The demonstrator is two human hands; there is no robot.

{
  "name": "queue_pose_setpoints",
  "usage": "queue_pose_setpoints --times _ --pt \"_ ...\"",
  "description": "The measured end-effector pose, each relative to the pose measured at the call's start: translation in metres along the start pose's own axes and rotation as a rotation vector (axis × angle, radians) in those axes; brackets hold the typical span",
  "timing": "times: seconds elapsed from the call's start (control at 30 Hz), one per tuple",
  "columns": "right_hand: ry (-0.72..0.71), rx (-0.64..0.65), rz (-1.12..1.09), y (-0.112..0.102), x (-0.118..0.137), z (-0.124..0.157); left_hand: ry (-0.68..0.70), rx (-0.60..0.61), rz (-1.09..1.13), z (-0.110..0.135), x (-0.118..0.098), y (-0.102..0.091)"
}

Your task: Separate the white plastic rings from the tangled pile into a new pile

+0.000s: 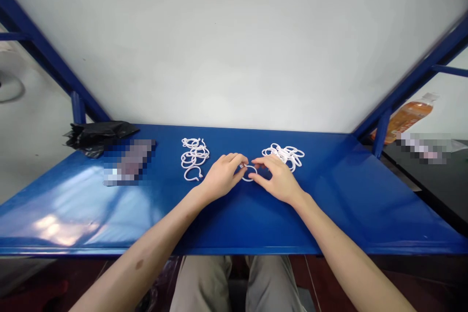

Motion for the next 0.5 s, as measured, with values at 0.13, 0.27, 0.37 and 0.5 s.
queue_pose_setpoints --times 0.13,0.27,0.37,0.5 --pt "0.084 0.019 -0.246 0.014 -0.011 0.000 -0.018 -0.090 0.175 0.003 0.004 -0.003" --pt "0.139 -0.067 -0.417 0.011 -0.022 0.002 -0.114 -0.111 0.253 0.002 0.016 -0.005" --pt "0.137 -0.094 -0.459 0.011 -0.024 0.003 -0.099 -0.066 0.277 -0.002 0.014 -0.003" --pt "0.125 -0.102 -0.493 0.015 -0.024 0.003 -0.043 -0.084 0.249 0.000 0.005 -0.004"
Point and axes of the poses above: each hand's wrist, its own z-axis away from the middle knuckle, its own y-axis out of the palm, x = y × z, the point moved 10 cm from there along -z, towards the middle knuckle, and after that the axes turned 12 degrees about x, right-handed, at the moved point
